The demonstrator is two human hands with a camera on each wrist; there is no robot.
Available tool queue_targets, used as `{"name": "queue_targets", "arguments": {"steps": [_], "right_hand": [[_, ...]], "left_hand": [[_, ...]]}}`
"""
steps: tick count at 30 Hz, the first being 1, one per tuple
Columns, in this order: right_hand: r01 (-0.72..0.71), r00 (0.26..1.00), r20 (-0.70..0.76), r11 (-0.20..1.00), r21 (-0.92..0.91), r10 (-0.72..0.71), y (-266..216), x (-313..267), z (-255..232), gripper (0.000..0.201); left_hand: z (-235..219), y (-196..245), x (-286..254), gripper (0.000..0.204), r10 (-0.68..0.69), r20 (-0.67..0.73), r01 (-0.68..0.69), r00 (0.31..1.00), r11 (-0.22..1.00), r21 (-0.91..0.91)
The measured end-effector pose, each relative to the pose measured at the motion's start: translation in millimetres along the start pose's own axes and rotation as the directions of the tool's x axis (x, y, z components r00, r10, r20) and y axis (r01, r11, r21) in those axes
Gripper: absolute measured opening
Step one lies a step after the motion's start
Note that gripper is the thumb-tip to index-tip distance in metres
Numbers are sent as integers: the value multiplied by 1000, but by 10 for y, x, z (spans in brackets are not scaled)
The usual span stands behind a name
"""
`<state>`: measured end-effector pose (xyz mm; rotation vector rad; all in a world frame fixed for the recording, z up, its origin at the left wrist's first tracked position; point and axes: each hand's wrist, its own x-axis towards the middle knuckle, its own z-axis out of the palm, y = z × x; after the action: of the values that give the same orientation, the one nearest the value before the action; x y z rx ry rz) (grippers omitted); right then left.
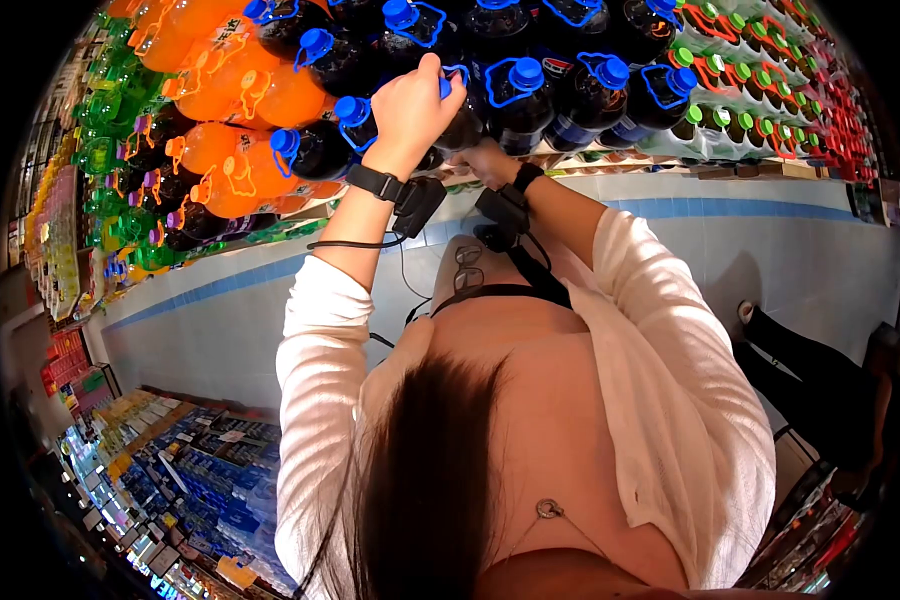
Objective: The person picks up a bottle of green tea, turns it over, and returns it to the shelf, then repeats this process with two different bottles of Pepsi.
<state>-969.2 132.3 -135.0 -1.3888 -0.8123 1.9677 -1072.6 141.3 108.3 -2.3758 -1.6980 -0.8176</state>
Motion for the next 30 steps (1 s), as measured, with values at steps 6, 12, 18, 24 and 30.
{"name": "queue_targets", "arguments": {"steps": [6, 12, 18, 24, 30], "right_hand": [[-32, 999, -34, 999, -9, 32, -2, 39, -2, 39], [119, 993, -7, 989, -89, -120, 194, 257, -95, 38], [62, 998, 32, 995, -73, -59, 147, 279, -97, 28], [-73, 995, 59, 994, -80, 78, -84, 27, -68, 22], [-48, 991, 108, 976, -213, 73, -428, -362, -39, 23]], "left_hand": [[51, -36, -2, 29, -7, 6, 7, 1000, 1000, -4], [59, -45, 9, 31, -11, 31, 10, 999, 1000, 7], [72, -46, 23, 33, 11, 84, -17, 996, 997, 79], [70, -35, -6, 34, 49, 64, -58, 997, 987, 151], [54, 71, -72, 41, -75, 2, 75, 997, 992, 102]]}}
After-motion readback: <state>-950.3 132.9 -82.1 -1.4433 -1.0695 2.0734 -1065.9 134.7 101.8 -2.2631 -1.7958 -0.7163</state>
